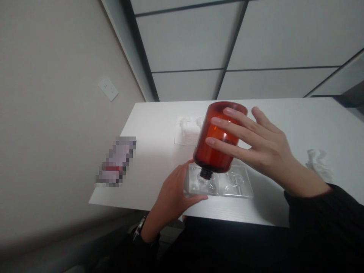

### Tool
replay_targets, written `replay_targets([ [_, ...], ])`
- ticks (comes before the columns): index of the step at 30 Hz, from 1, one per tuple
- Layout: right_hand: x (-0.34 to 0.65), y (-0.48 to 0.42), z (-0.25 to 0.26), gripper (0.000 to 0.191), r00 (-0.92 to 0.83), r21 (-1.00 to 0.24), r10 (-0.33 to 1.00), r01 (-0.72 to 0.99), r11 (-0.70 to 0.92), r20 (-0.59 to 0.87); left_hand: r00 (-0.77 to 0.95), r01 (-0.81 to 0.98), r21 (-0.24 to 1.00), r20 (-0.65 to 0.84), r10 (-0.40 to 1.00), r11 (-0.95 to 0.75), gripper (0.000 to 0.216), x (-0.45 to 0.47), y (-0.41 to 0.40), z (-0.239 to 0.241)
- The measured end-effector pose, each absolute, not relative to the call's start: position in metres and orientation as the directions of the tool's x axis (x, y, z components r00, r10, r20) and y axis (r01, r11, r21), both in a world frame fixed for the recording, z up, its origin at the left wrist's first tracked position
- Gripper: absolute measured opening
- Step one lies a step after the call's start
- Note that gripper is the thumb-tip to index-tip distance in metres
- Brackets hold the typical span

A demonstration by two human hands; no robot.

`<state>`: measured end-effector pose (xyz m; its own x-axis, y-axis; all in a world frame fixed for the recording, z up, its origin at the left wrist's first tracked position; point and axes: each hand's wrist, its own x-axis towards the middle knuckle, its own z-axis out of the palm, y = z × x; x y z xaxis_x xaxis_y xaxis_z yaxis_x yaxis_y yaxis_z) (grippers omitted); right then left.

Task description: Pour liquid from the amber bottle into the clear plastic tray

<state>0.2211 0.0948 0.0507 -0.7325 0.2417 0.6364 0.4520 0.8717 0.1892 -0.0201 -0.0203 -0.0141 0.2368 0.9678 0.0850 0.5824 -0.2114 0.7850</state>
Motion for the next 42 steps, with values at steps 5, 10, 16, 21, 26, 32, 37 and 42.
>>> replay_targets([
  [5, 0.220, 0.093, 0.046, 0.069, -0.730, 0.186, 0.262, 0.471, 0.862, 0.631, 0.236, 0.584, 0.784, 0.086, 0.968, -0.212, 0.079, -0.021, -0.020, -0.017],
  [10, 0.221, 0.092, 0.040, 0.056, -0.715, 0.182, 0.288, 0.503, 0.845, 0.637, 0.240, 0.594, 0.778, 0.070, 0.968, -0.203, 0.083, -0.022, -0.020, -0.018],
  [16, 0.224, 0.086, 0.038, 0.068, -0.660, 0.003, 0.447, 0.563, 0.827, 0.604, 0.215, 0.626, 0.763, 0.029, 0.976, -0.160, 0.082, -0.022, -0.020, -0.017],
  [21, 0.237, 0.074, 0.037, 0.073, -0.576, -0.062, 0.560, 0.662, 0.747, 0.596, 0.206, 0.614, 0.774, 0.029, 0.978, -0.153, 0.085, -0.025, -0.019, -0.022],
  [26, 0.268, 0.054, 0.020, 0.067, -0.407, -0.166, 0.637, 0.745, 0.646, 0.655, 0.213, 0.616, 0.769, 0.048, 0.976, -0.173, 0.091, -0.027, -0.019, -0.028],
  [32, 0.298, 0.035, 0.003, 0.063, -0.266, -0.262, 0.695, 0.790, 0.554, 0.668, 0.204, 0.624, 0.759, 0.068, 0.977, -0.183, 0.097, -0.026, -0.020, -0.026],
  [37, 0.301, 0.028, 0.003, 0.055, -0.250, -0.263, 0.687, 0.793, 0.549, 0.682, 0.202, 0.628, 0.752, 0.095, 0.975, -0.203, 0.096, -0.024, -0.021, -0.024],
  [42, 0.301, 0.027, 0.001, 0.055, -0.243, -0.240, 0.674, 0.807, 0.540, 0.698, 0.204, 0.622, 0.753, 0.111, 0.973, -0.217, 0.096, -0.025, -0.019, -0.028],
])
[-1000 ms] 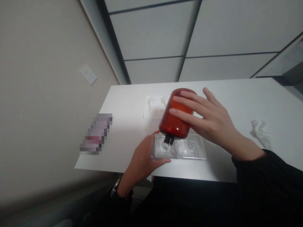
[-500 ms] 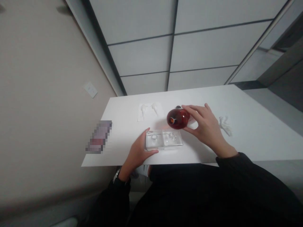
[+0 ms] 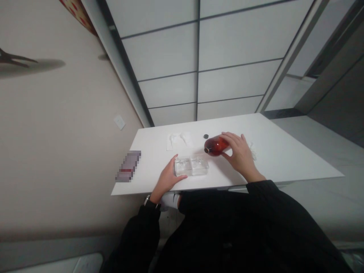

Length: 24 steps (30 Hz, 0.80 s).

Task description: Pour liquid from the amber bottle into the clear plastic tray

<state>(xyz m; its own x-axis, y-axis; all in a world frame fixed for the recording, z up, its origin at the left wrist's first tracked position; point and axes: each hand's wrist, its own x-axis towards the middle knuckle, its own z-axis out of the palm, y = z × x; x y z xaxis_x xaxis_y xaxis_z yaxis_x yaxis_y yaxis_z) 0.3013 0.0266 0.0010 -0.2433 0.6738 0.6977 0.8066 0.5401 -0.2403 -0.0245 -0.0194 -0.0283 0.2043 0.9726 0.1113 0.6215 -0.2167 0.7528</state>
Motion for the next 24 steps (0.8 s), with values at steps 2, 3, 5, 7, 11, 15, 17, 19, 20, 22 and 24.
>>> replay_targets([
  [2, 0.302, 0.027, 0.000, 0.055, -0.244, -0.223, 0.661, 0.812, 0.539, 0.709, 0.202, 0.618, 0.755, 0.116, 0.973, -0.218, 0.097, -0.026, -0.018, -0.031],
  [3, 0.302, 0.028, -0.001, 0.055, -0.247, -0.212, 0.654, 0.815, 0.540, 0.715, 0.201, 0.617, 0.756, 0.118, 0.972, -0.219, 0.098, -0.026, -0.017, -0.033],
  [5, 0.301, 0.029, -0.002, 0.056, -0.257, -0.191, 0.642, 0.818, 0.543, 0.723, 0.201, 0.613, 0.759, 0.121, 0.972, -0.221, 0.099, -0.027, -0.015, -0.035],
  [7, 0.299, 0.029, -0.002, 0.058, -0.271, -0.171, 0.632, 0.819, 0.548, 0.726, 0.204, 0.608, 0.761, 0.125, 0.971, -0.226, 0.099, -0.028, -0.014, -0.037],
  [11, 0.295, 0.029, -0.002, 0.061, -0.287, -0.144, 0.616, 0.820, 0.553, 0.733, 0.206, 0.602, 0.765, 0.131, 0.970, -0.231, 0.098, -0.029, -0.013, -0.039],
  [15, 0.293, 0.028, -0.003, 0.063, -0.294, -0.127, 0.602, 0.821, 0.557, 0.742, 0.205, 0.598, 0.769, 0.127, 0.971, -0.227, 0.097, -0.030, -0.014, -0.040],
  [17, 0.292, 0.028, -0.003, 0.064, -0.299, -0.119, 0.597, 0.821, 0.559, 0.745, 0.206, 0.595, 0.771, 0.127, 0.970, -0.227, 0.097, -0.030, -0.014, -0.040],
  [19, 0.291, 0.028, -0.003, 0.065, -0.303, -0.112, 0.592, 0.821, 0.560, 0.747, 0.206, 0.594, 0.772, 0.126, 0.970, -0.226, 0.098, -0.030, -0.014, -0.039],
  [20, 0.290, 0.028, -0.003, 0.065, -0.304, -0.108, 0.590, 0.821, 0.561, 0.748, 0.205, 0.594, 0.772, 0.126, 0.971, -0.225, 0.098, -0.030, -0.014, -0.039],
  [22, 0.289, 0.028, -0.003, 0.065, -0.308, -0.101, 0.585, 0.821, 0.562, 0.751, 0.203, 0.596, 0.771, 0.126, 0.971, -0.224, 0.098, -0.030, -0.014, -0.039],
  [24, 0.289, 0.027, -0.002, 0.064, -0.314, -0.091, 0.579, 0.822, 0.563, 0.753, 0.201, 0.598, 0.769, 0.127, 0.971, -0.224, 0.097, -0.029, -0.014, -0.038],
])
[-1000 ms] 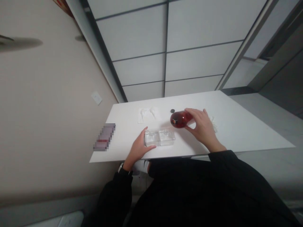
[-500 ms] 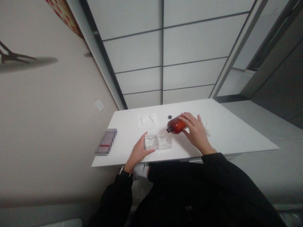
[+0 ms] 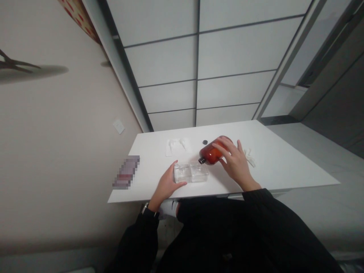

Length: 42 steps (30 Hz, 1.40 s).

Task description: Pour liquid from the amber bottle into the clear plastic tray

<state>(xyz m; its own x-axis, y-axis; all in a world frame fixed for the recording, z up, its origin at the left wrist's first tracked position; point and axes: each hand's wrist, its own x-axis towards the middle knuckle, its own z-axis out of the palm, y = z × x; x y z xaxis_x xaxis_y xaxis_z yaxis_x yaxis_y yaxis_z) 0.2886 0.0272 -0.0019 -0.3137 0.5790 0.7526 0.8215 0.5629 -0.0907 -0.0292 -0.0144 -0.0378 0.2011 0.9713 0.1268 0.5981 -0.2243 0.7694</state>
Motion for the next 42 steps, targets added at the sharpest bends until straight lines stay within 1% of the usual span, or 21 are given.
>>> replay_targets([
  [12, 0.287, 0.024, 0.004, 0.058, -0.359, -0.022, 0.559, 0.827, 0.561, 0.747, 0.202, 0.592, 0.773, 0.132, 0.970, -0.228, 0.096, -0.029, -0.014, -0.040],
  [19, 0.286, 0.023, 0.007, 0.063, -0.381, -0.004, 0.551, 0.820, 0.573, 0.743, 0.203, 0.592, 0.772, 0.136, 0.970, -0.232, 0.096, -0.028, -0.015, -0.039],
  [25, 0.286, 0.022, 0.007, 0.062, -0.381, 0.002, 0.544, 0.820, 0.572, 0.747, 0.202, 0.597, 0.770, 0.127, 0.971, -0.225, 0.096, -0.029, -0.015, -0.038],
  [36, 0.283, 0.018, 0.012, 0.072, -0.395, 0.045, 0.526, 0.829, 0.557, 0.753, 0.204, 0.593, 0.770, 0.140, 0.969, -0.237, 0.094, -0.029, -0.015, -0.039],
  [42, 0.283, 0.017, 0.014, 0.068, -0.396, 0.052, 0.526, 0.832, 0.552, 0.752, 0.206, 0.599, 0.765, 0.140, 0.968, -0.238, 0.094, -0.028, -0.015, -0.038],
])
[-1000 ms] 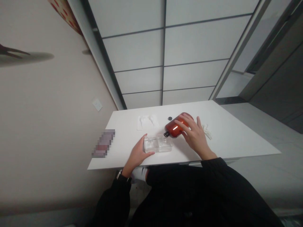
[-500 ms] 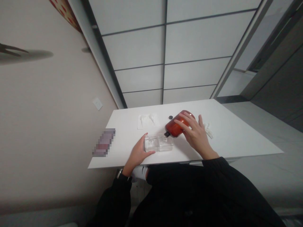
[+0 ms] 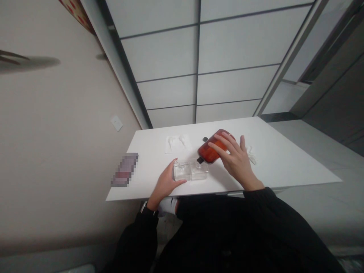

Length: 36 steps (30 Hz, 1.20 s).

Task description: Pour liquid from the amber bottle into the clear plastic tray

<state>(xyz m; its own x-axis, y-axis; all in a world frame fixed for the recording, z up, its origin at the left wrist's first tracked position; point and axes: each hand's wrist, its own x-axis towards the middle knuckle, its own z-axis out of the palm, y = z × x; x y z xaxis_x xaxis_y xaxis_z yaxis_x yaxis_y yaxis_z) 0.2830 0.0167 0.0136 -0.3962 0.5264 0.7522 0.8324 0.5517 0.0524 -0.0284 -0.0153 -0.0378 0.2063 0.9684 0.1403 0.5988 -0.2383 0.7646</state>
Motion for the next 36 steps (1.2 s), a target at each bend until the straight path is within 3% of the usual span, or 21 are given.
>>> replay_targets([
  [16, 0.2820, 0.0142, 0.0176, 0.088, -0.416, 0.074, 0.528, 0.831, 0.551, 0.740, 0.210, 0.596, 0.765, 0.144, 0.967, -0.244, 0.094, -0.0292, -0.0152, -0.0378],
  [27, 0.2806, 0.0125, 0.0212, 0.075, -0.442, 0.122, 0.503, 0.828, 0.547, 0.743, 0.214, 0.599, 0.763, 0.142, 0.966, -0.245, 0.093, -0.0288, -0.0164, -0.0364],
  [36, 0.2804, 0.0122, 0.0226, 0.091, -0.450, 0.137, 0.482, 0.822, 0.553, 0.752, 0.214, 0.594, 0.766, 0.146, 0.966, -0.247, 0.094, -0.0287, -0.0147, -0.0386],
])
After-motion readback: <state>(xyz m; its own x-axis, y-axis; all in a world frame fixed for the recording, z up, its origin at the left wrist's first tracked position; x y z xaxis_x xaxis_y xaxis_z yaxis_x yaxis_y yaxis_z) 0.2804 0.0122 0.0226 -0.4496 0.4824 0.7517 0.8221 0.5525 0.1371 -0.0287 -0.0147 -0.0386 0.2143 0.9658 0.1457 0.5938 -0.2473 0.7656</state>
